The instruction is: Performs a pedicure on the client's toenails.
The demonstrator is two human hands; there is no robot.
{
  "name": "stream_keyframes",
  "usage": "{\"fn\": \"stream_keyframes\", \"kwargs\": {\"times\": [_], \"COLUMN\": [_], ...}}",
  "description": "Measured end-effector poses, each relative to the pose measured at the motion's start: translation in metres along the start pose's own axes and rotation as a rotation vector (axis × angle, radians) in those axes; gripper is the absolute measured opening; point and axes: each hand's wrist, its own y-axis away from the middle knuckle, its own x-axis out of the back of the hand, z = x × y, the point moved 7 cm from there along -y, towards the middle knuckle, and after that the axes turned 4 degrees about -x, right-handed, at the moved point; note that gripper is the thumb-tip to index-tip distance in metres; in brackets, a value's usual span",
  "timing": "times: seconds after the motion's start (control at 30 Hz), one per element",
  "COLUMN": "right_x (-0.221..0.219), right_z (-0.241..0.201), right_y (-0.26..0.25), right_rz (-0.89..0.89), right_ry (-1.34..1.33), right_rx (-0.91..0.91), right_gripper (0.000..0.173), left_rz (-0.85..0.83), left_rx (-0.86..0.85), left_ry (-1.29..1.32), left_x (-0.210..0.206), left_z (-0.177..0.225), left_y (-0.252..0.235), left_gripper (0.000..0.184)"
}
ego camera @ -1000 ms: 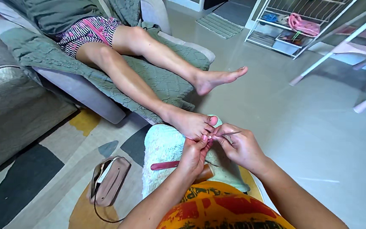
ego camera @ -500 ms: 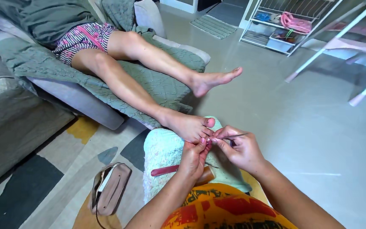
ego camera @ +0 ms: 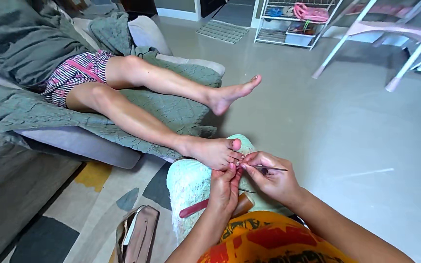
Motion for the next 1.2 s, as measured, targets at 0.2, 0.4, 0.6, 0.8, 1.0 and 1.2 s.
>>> {"fn": "stream_keyframes", "kwargs": {"times": [0.2,0.4,0.6,0.8,1.0,1.2], "right_x": [0.001,0.002,0.000,0.000,0.002,0.003], "right_z": [0.008,0.017,0.006,0.011,0.012,0.018], "right_y": [0.002,0.005,0.010,0.011,0.007,0.004], "right_rz": [0.088,0.166,0.120,0.171,0.117,0.104], "right_ry": [-0.048,-0.159,-0.080,-0.089,-0.134,-0.126], "right_rx": [-0.049,-0.246,-0.135,-0.148,-0.121,-0.053], "right_gripper": [0.005,0.007,0.006,0.006,0.007,0.007], "left_rz": [0.006,0.007,-0.008,-0.022,-0.008,0.031], "left_rx": [0.011,0.062,0.086,0.083,0.027,-0.026], "left_ry": [0.001,-0.022,-0.036,-0.059,-0.047,-0.055], "left_x": [0.000,0.002,0.002,0.004,0.001,-0.002], "left_z": [-0.002,-0.002,0.001,0.000,0.000,-0.002], "left_y": [-0.003,-0.003,-0.002,-0.001,0.000,0.001], "left_gripper": [0.020,0.018,0.018,0.015,0.020,0.020]}}
